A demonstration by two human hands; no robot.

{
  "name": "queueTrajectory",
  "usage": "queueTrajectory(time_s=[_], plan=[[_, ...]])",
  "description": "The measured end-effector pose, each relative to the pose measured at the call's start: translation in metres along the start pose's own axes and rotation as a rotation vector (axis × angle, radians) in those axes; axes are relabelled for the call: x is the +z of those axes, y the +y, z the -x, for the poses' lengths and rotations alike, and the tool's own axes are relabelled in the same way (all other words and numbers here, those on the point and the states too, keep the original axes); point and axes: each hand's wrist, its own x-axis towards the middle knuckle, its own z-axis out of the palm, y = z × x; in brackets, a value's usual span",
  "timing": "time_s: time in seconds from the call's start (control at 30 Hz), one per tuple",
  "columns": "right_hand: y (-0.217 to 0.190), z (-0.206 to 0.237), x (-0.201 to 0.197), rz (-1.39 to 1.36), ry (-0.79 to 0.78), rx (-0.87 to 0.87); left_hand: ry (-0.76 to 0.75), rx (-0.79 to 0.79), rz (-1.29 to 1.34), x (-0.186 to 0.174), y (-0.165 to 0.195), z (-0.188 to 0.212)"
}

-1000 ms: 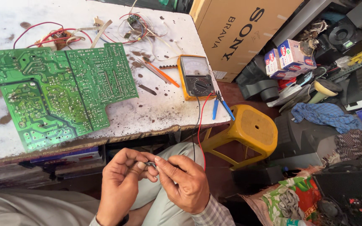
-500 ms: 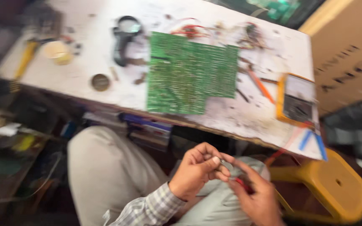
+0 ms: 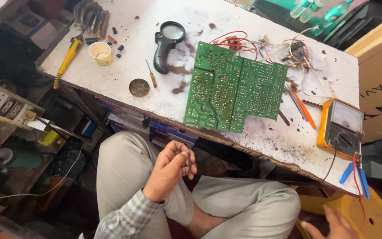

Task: The person tests a small electronic component with a multimeter, then uses a soldering iron to work on a green circuit board. They inspect the board with a magnifying glass and handle various tools and components on a cluttered workbench.

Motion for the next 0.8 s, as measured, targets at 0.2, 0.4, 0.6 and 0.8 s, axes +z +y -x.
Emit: queueTrajectory(time_s=[0.2, 0.4, 0.6, 0.8], plan=[[-0.208, -0.016, -0.034, -0.640, 0.046, -0.035, -0.074, 0.103, -0.252, 0.002, 0.010, 0.007], [-0.362, -0.046, -0.062, -1.132, -0.144, -0.290, -0.083, 0.237, -0.485, -0.001, 0.037, 0.028], [-0.419, -0.080, -0.066, -1.295, -0.366, -0.288, 0.029, 0.378, -0.580, -0.025, 0.091, 0.027], [-0.460, -0.112, -0.075, -1.182, -0.379, -0.450, -0.001, 0.396, -0.595, -0.052, 0.130, 0.017]])
